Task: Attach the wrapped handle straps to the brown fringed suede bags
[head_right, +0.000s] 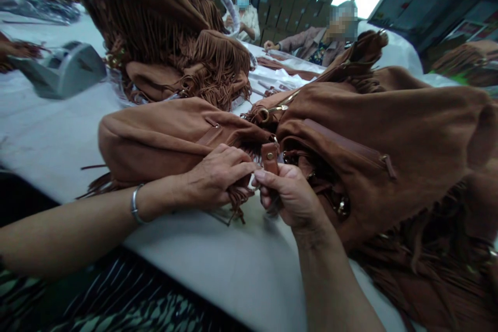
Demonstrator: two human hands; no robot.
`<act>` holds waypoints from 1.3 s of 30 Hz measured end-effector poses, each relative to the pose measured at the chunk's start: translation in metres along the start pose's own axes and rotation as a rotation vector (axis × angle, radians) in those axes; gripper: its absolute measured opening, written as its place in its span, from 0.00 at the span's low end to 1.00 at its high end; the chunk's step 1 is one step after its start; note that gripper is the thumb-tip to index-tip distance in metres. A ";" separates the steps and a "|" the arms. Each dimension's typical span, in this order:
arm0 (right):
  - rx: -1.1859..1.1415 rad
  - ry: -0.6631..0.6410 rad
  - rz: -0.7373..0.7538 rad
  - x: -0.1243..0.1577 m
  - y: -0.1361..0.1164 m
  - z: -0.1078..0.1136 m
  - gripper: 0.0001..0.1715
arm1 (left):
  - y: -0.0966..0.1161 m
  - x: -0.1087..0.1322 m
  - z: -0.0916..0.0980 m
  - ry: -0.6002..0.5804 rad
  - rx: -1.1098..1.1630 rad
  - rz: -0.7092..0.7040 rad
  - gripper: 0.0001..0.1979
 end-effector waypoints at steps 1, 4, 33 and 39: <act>-0.079 0.013 0.036 0.000 0.002 -0.004 0.15 | -0.002 0.000 0.003 0.009 0.048 0.029 0.18; -0.283 0.059 0.141 0.000 0.007 -0.014 0.15 | -0.008 0.003 0.015 0.031 0.239 0.084 0.25; 0.182 0.030 0.112 0.013 -0.015 0.004 0.22 | 0.007 -0.001 0.007 0.042 -0.109 0.178 0.25; 0.440 -0.035 0.071 0.030 -0.030 0.013 0.26 | 0.008 -0.001 0.007 0.007 -0.085 0.189 0.19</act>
Point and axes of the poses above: each hand's wrist, its own x-axis away from the middle knuckle, its own z-axis out of the back of the hand, y = z × x, the point moved 3 cm from there along -x, towards the middle knuckle, and after that the axes turned 8 degrees about -x, right-handed, at the moved point
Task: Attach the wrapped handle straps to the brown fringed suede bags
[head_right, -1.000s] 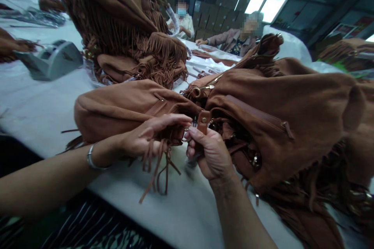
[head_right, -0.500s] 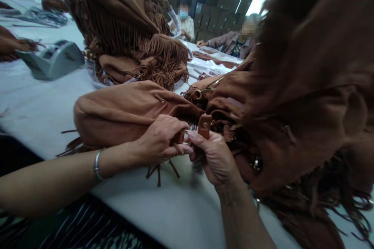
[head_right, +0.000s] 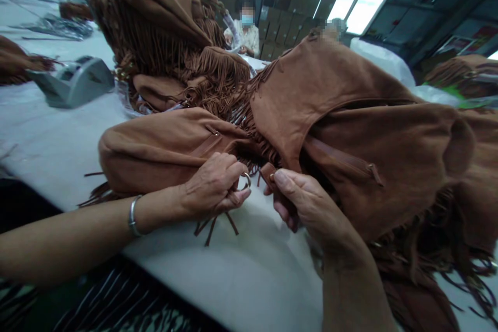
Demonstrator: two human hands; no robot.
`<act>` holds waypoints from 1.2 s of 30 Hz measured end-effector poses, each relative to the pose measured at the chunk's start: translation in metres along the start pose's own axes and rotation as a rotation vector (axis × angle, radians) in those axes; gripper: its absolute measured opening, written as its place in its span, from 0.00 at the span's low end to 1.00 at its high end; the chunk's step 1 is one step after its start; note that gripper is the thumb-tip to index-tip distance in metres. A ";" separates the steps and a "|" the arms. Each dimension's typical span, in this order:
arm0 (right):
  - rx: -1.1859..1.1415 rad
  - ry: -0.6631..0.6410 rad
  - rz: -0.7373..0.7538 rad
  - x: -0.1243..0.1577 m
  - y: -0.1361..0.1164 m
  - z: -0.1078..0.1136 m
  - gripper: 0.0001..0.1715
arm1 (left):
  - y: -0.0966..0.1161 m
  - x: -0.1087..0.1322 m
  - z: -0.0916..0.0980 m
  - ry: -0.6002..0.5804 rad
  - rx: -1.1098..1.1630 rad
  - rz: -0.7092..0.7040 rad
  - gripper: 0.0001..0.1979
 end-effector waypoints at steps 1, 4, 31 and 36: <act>0.044 -0.020 -0.012 0.002 -0.001 0.001 0.25 | 0.000 0.000 -0.001 0.002 -0.005 -0.009 0.18; 0.208 -0.092 -0.047 0.005 -0.002 0.000 0.25 | -0.001 0.001 -0.005 -0.001 -0.005 -0.034 0.16; 0.734 -0.134 0.106 0.001 0.001 -0.023 0.25 | -0.002 0.008 -0.015 -0.044 -0.188 -0.149 0.11; 0.766 -0.120 0.116 0.000 0.002 -0.026 0.26 | -0.002 0.008 -0.015 -0.026 -0.196 -0.147 0.10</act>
Point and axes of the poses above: each hand's wrist, its own x-axis away from the middle knuckle, its own z-axis out of the back of the hand, y = z × x, the point moved 3 cm from there along -x, towards the middle knuckle, and after that the axes turned 8 degrees about -x, right-handed, at the moved point
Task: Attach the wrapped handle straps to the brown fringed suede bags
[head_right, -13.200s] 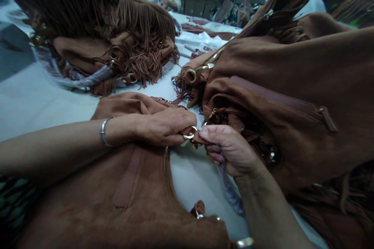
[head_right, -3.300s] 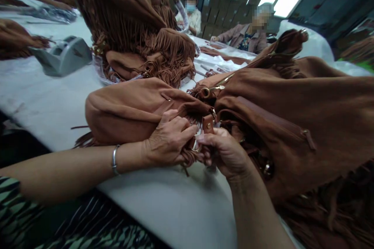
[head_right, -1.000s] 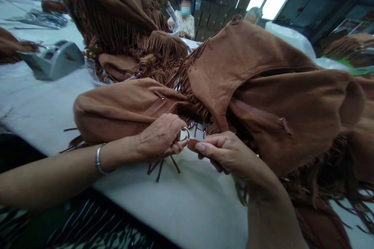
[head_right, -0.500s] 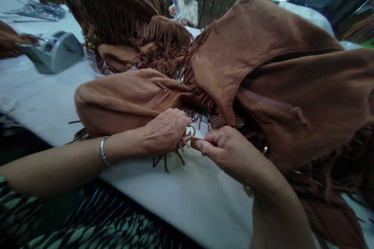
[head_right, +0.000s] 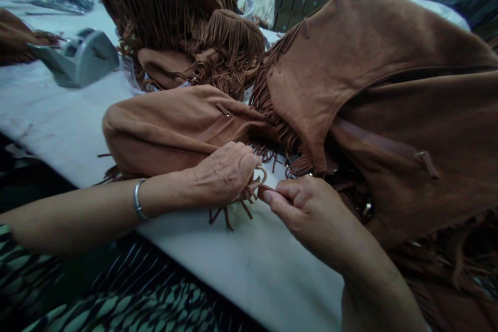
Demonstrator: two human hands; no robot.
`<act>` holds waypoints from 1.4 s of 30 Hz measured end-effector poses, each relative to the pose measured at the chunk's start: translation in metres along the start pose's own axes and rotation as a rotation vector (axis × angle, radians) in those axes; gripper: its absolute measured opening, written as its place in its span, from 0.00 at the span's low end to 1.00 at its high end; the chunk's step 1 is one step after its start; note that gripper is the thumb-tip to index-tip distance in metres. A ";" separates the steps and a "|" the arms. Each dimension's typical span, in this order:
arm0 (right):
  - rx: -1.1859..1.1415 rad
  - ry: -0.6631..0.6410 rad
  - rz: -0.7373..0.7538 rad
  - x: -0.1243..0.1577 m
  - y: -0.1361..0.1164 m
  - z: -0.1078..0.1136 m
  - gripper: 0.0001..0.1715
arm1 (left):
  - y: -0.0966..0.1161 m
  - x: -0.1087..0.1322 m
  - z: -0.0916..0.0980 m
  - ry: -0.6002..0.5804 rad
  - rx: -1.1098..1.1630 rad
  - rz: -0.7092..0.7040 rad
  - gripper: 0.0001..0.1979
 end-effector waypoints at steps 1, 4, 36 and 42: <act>-0.002 0.000 -0.006 0.000 0.000 0.000 0.26 | 0.000 0.000 0.000 -0.002 -0.001 -0.002 0.10; -0.050 -0.016 -0.027 0.000 -0.001 0.001 0.26 | 0.002 0.001 0.000 -0.005 -0.006 -0.013 0.10; 0.752 0.549 0.205 0.014 -0.016 -0.045 0.21 | 0.001 0.004 0.002 0.039 -0.060 0.045 0.10; 0.639 0.567 0.160 0.003 -0.016 -0.046 0.21 | -0.008 0.009 0.004 -0.023 -0.023 -0.032 0.07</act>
Point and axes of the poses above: each hand's wrist, its own x-axis away from the middle knuckle, its own z-axis out of the back of the hand, y = z × x, the point moved 3 cm from there along -x, towards the middle knuckle, and after that the axes turned 8 degrees about -x, right-handed, at the moved point
